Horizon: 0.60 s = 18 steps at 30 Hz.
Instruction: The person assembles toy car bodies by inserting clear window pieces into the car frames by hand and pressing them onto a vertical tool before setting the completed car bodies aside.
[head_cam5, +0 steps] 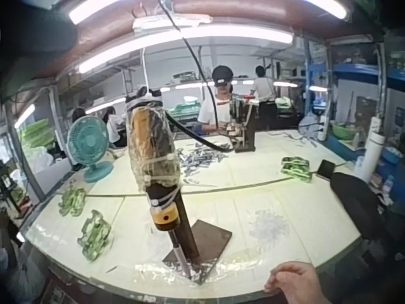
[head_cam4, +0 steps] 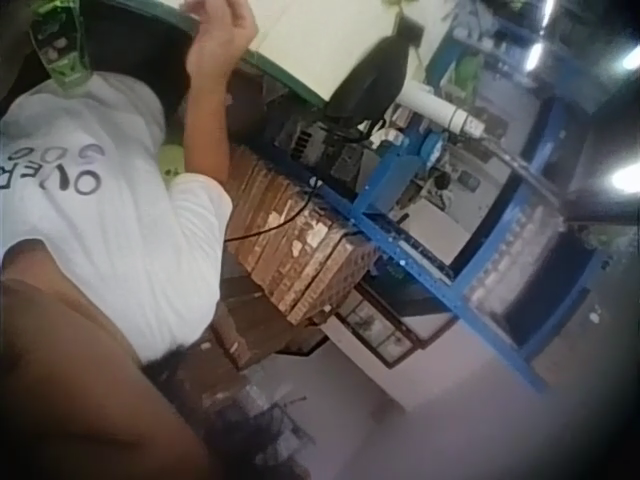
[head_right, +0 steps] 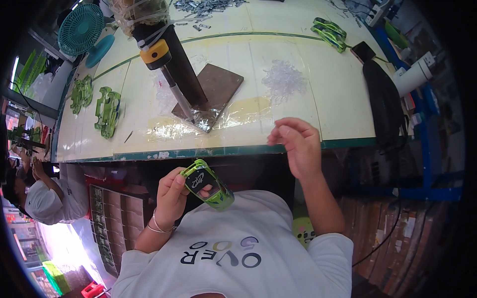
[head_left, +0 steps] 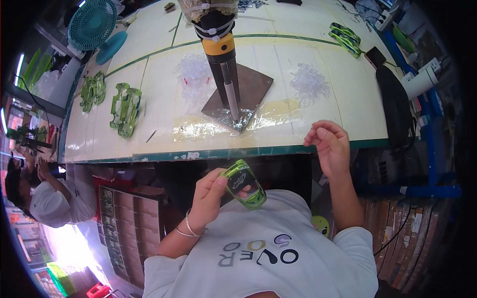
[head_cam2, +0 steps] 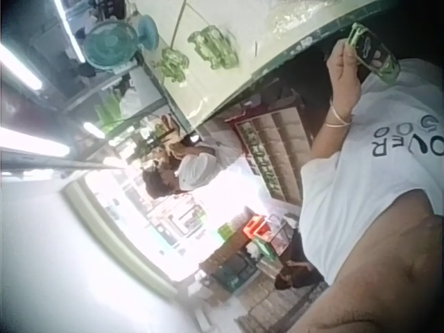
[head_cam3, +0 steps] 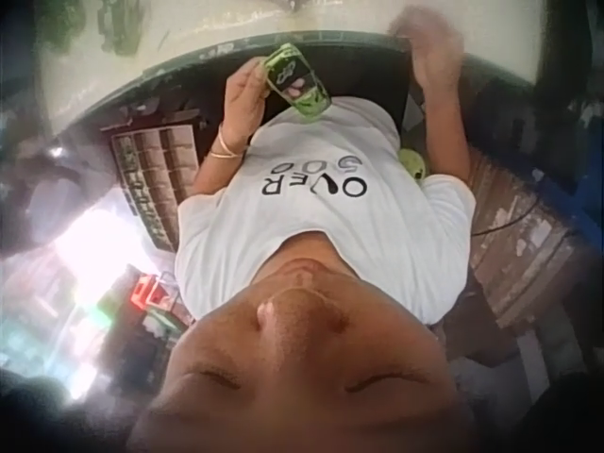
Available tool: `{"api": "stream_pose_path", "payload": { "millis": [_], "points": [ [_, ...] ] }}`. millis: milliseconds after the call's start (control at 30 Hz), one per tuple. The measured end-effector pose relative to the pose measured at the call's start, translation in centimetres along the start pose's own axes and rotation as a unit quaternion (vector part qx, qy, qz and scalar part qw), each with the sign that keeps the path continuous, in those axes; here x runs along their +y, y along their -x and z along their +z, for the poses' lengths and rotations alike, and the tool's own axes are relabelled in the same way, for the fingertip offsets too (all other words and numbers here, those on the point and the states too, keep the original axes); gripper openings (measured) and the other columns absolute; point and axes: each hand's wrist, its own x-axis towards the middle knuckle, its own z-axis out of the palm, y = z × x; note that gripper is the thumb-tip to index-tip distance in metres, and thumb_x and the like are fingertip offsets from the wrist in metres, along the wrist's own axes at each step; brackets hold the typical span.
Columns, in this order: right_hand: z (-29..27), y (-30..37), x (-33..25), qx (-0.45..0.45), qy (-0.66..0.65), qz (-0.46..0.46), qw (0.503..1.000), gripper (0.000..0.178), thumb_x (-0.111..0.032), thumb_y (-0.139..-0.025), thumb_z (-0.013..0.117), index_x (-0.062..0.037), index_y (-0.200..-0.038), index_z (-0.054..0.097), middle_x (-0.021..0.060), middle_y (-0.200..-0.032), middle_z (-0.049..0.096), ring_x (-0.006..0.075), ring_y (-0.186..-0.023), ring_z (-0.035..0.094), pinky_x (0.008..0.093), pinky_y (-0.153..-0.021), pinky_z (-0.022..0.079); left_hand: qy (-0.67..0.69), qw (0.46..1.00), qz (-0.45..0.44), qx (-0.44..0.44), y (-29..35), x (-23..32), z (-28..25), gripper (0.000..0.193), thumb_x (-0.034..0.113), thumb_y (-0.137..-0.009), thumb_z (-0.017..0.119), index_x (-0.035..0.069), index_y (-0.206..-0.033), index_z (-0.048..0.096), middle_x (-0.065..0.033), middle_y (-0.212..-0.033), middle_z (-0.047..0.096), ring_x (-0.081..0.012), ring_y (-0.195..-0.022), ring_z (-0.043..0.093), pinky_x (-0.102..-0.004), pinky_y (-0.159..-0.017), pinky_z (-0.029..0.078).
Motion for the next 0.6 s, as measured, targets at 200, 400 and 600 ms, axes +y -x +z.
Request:
{"api": "stream_pose_path", "payload": {
  "millis": [200,400,600],
  "points": [
    [3.9,2.6,1.6,-0.07,0.024,0.096,0.993,0.013,0.004,-0.075,0.052,0.0061,-0.087,0.055,0.0155,-0.074,0.059,0.0214,-0.064,0.06,0.0306,-0.059,0.052,-0.115,0.993,0.035,-0.016,0.2,0.1,0.6,0.029,0.018,-0.09,0.035,-0.006,-0.101,0.048,-0.0101,-0.084,0.059,-0.0117,-0.075,0.056,-0.0244,-0.07,0.045],
    [5.6,3.4,3.4,-0.143,0.136,0.036,0.98,0.006,0.003,-0.075,0.055,0.0058,-0.08,0.057,0.012,-0.083,0.057,0.015,-0.075,0.055,0.025,-0.069,0.046,-0.202,0.978,0.059,-0.018,0.2,0.1,0.5,0.032,0.023,-0.089,0.037,-0.006,-0.096,0.049,-0.0116,-0.081,0.059,-0.0141,-0.072,0.058,-0.0247,-0.067,0.047],
    [6.2,3.6,3.9,-0.182,0.023,0.112,0.977,0.005,0.003,-0.074,0.056,0.0037,-0.079,0.056,0.0093,-0.097,0.048,0.0133,-0.085,0.051,0.024,-0.074,0.043,-0.225,0.972,0.066,-0.013,0.5,0.7,0.9,0.022,0.013,-0.087,0.039,-0.003,-0.099,0.051,-0.007,-0.079,0.059,-0.0103,-0.074,0.055,-0.0219,-0.068,0.042]
  ]
}}
